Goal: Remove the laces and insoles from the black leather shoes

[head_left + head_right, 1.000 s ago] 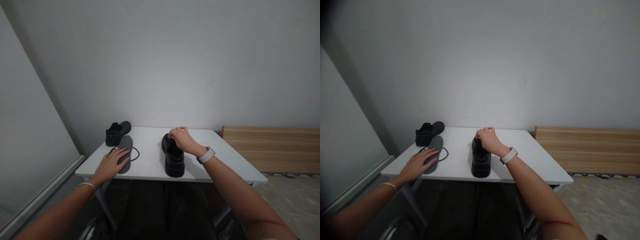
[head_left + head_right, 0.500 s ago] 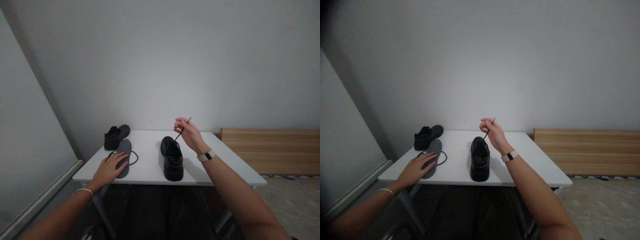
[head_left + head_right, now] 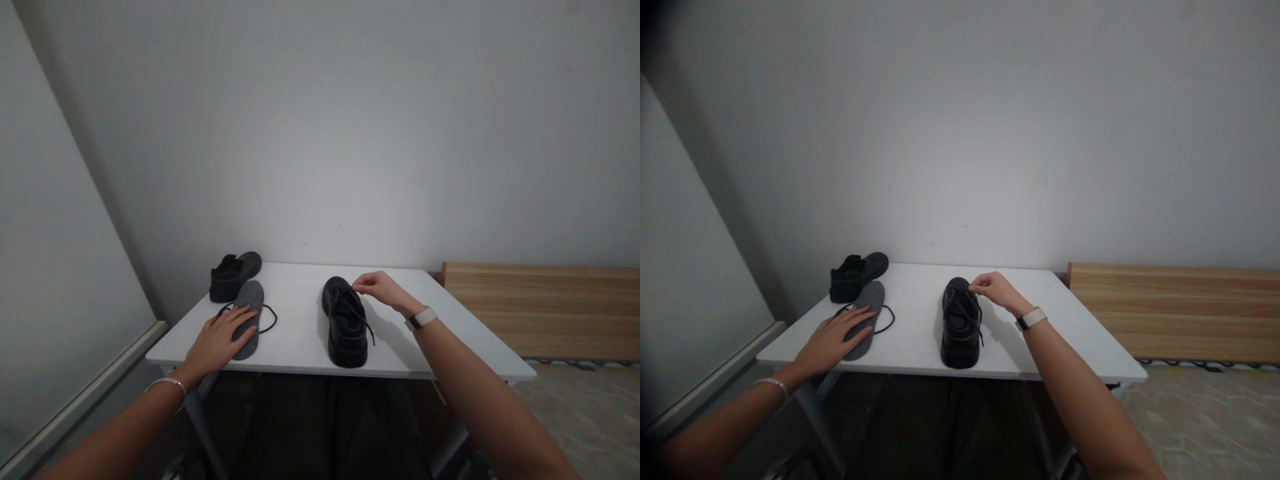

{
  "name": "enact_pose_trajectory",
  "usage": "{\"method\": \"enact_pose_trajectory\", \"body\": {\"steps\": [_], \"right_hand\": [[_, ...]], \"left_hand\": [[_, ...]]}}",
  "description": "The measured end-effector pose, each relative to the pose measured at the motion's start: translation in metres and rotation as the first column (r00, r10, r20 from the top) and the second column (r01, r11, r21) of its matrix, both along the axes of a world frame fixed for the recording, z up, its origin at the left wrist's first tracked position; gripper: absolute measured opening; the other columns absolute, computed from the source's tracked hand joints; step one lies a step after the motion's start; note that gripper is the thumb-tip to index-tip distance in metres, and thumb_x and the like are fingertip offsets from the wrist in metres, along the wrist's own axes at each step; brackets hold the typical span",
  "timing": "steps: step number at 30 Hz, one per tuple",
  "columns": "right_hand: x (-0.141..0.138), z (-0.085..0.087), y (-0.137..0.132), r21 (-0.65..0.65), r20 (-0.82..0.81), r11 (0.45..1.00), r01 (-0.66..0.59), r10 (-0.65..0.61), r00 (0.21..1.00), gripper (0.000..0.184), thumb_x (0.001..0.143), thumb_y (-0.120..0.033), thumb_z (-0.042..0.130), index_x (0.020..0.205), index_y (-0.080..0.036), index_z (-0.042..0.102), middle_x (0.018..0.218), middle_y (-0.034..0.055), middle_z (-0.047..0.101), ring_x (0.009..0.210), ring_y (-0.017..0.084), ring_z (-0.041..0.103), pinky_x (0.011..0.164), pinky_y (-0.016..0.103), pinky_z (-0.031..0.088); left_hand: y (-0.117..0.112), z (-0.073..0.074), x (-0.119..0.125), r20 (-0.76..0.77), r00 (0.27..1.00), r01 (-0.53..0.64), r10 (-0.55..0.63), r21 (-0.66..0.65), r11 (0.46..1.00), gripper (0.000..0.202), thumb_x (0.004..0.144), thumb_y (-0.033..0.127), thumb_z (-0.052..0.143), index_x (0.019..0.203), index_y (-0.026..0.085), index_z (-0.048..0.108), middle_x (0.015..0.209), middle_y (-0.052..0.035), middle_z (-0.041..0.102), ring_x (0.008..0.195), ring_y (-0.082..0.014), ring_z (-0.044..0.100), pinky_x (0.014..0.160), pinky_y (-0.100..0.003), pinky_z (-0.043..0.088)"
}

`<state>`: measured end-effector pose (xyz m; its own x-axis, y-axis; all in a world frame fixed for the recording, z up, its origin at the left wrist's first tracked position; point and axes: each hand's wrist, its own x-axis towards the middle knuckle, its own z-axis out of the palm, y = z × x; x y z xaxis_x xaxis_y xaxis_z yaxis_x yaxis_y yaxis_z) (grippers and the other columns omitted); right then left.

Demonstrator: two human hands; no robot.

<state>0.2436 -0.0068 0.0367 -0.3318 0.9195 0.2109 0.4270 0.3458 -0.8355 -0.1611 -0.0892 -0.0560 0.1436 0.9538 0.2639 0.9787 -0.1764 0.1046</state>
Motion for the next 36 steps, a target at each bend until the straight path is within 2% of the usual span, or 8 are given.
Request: {"method": "enact_pose_trajectory", "body": {"steps": [4,8,13,19,25,30,33,36], "right_hand": [[-0.005,-0.002,0.000,-0.010,0.049,1.000,-0.003,0.004,0.999,0.028,0.067,-0.041,0.067,0.074,-0.014,0.070,0.064,0.0024,0.065,0.061,0.013,0.052,0.060,0.028,0.037],[-0.009,-0.005,0.007,0.028,0.056,0.999,0.020,-0.021,0.998,0.017,0.065,-0.033,0.066,0.063,-0.016,0.064,0.057,-0.0009,0.059,0.058,0.012,0.047,0.058,0.027,0.035],[-0.019,-0.003,0.009,0.059,-0.073,0.998,0.024,-0.020,0.997,0.017,0.068,-0.034,0.064,0.064,-0.017,0.058,0.059,-0.0004,0.059,0.060,0.012,0.049,0.059,0.026,0.037],[-0.027,0.020,-0.001,0.112,-0.351,0.992,0.052,-0.009,0.936,0.030,0.077,-0.049,0.059,0.080,-0.019,0.056,0.066,-0.0012,0.055,0.063,0.012,0.053,0.064,0.028,0.045],[-0.018,0.044,0.000,0.324,-0.479,0.905,0.276,-0.095,0.873,0.034,0.090,-0.052,0.038,0.094,-0.023,0.054,0.087,0.0037,0.059,0.083,0.016,0.058,0.078,0.033,0.047],[-0.021,0.039,-0.004,0.514,-0.187,0.815,0.269,-0.200,0.962,0.021,0.087,-0.040,0.055,0.093,-0.021,0.062,0.097,0.0080,0.062,0.095,0.022,0.053,0.094,0.043,0.037],[-0.030,0.032,-0.010,0.528,0.199,0.849,0.037,-0.166,0.966,0.015,0.087,-0.031,0.059,0.094,-0.022,0.069,0.107,0.0095,0.065,0.106,0.026,0.051,0.098,0.047,0.031],[-0.041,0.028,-0.014,0.420,0.480,0.892,-0.165,-0.065,0.875,0.012,0.085,-0.023,0.062,0.092,-0.023,0.072,0.106,0.0075,0.069,0.106,0.026,0.055,0.092,0.042,0.033]], "left_hand": [[-0.001,0.001,0.000,0.004,1.000,0.009,-0.009,0.000,1.000,0.051,0.096,0.058,0.037,0.139,0.035,0.051,0.152,0.0003,0.045,0.142,-0.0257,0.037,0.114,-0.049,0.032],[-0.001,0.001,-0.001,0.013,1.000,0.017,-0.017,0.009,1.000,0.052,0.095,0.058,0.037,0.139,0.034,0.051,0.151,-0.0003,0.046,0.142,-0.0265,0.037,0.114,-0.049,0.032],[0.001,0.000,-0.002,0.024,1.000,0.019,-0.019,0.017,1.000,0.051,0.095,0.059,0.038,0.138,0.036,0.052,0.151,0.0014,0.047,0.142,-0.0263,0.039,0.114,-0.048,0.033],[0.002,-0.003,-0.002,0.027,0.999,0.019,-0.020,0.043,0.999,0.050,0.094,0.059,0.039,0.136,0.036,0.054,0.149,0.0012,0.049,0.140,-0.0263,0.041,0.112,-0.047,0.035],[0.002,-0.002,-0.002,0.025,0.999,0.021,-0.022,0.034,0.999,0.051,0.094,0.060,0.038,0.137,0.037,0.053,0.150,0.0027,0.047,0.141,-0.0255,0.039,0.112,-0.047,0.034],[0.001,-0.002,-0.001,0.032,0.999,0.018,-0.019,0.029,0.999,0.050,0.094,0.059,0.039,0.137,0.036,0.053,0.150,0.0012,0.047,0.141,-0.0263,0.039,0.112,-0.048,0.034],[0.000,-0.001,-0.001,0.032,0.999,0.019,-0.020,0.031,0.999,0.051,0.094,0.059,0.038,0.137,0.036,0.053,0.150,0.0008,0.048,0.141,-0.0269,0.039,0.112,-0.048,0.033],[0.000,0.000,0.000,0.040,0.999,0.021,-0.022,0.032,0.999,0.051,0.094,0.060,0.038,0.137,0.036,0.053,0.149,0.0011,0.048,0.141,-0.0272,0.040,0.113,-0.049,0.033]]}}
